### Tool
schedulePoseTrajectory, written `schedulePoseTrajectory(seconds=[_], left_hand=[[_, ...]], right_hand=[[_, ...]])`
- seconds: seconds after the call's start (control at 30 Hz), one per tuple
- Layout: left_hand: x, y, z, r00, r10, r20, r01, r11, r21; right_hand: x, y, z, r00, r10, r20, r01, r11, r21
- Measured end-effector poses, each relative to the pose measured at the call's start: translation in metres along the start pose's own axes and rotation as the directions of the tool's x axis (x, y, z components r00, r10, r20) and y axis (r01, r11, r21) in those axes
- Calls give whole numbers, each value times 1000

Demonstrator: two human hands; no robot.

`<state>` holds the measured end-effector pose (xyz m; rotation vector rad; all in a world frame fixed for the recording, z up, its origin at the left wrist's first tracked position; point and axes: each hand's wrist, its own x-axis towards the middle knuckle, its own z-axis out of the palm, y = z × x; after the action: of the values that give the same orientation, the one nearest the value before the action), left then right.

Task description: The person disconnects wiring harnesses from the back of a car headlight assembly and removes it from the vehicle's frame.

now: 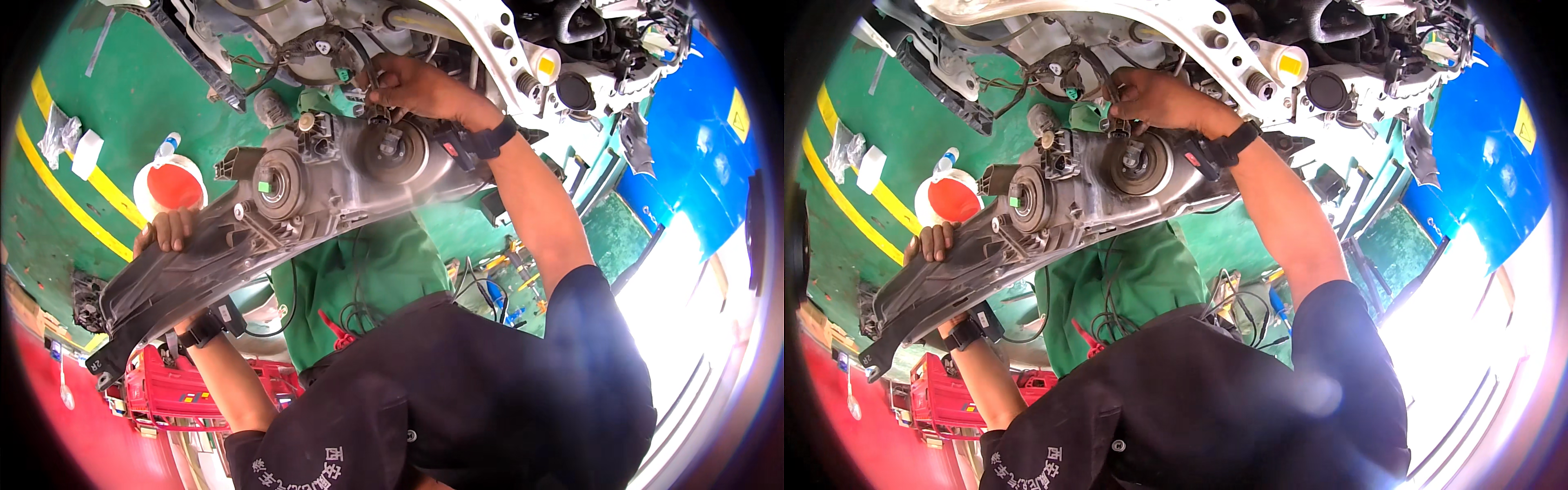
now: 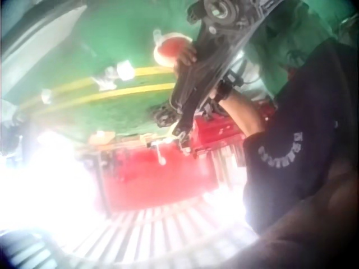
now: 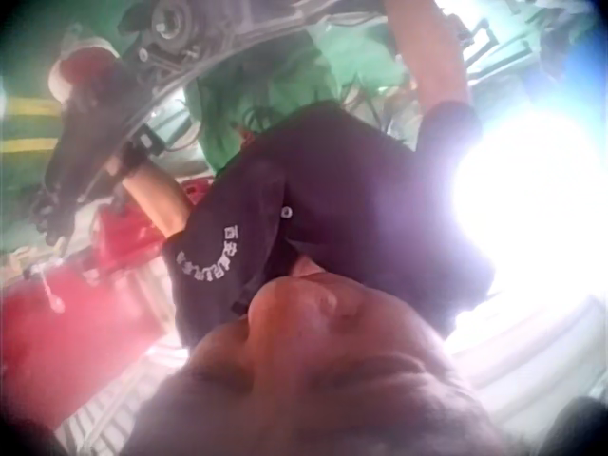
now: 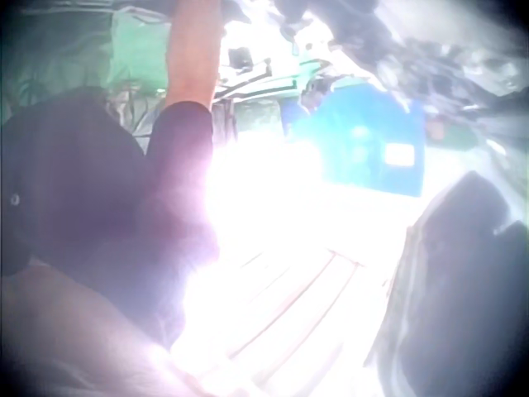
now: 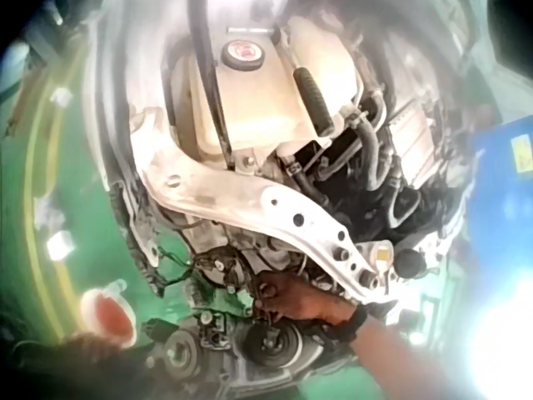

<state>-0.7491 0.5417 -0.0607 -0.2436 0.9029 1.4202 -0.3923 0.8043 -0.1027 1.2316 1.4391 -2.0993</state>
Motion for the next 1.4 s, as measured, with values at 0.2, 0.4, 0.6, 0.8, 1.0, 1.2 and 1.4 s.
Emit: schedulePoseTrajectory(seconds=[0.2,0.4,0.6,0.8,1.0,1.2,1.4], left_hand=[[-1,-1,8,1000,-16,-3,16,999,-31],[-2,-2,25,994,1,-112,1,1000,16],[-2,1,23,995,11,-98,-7,999,46],[-4,1,31,992,18,-122,-9,997,73],[-1,5,27,998,4,-63,-3,1000,4],[-3,1,28,997,21,-74,-18,999,40],[-4,0,30,996,37,-84,-33,999,43]], right_hand=[[-6,-6,2,1000,1,-12,-1,1000,0],[-5,-13,2,999,-33,-8,34,996,79],[-3,-19,5,999,-47,-2,47,996,79],[0,-20,6,980,-143,-136,98,951,-292],[12,1,-1,906,-331,-264,114,791,-601],[15,0,1,890,-361,-280,172,832,-528],[12,-17,5,915,-217,-341,166,971,-172]])
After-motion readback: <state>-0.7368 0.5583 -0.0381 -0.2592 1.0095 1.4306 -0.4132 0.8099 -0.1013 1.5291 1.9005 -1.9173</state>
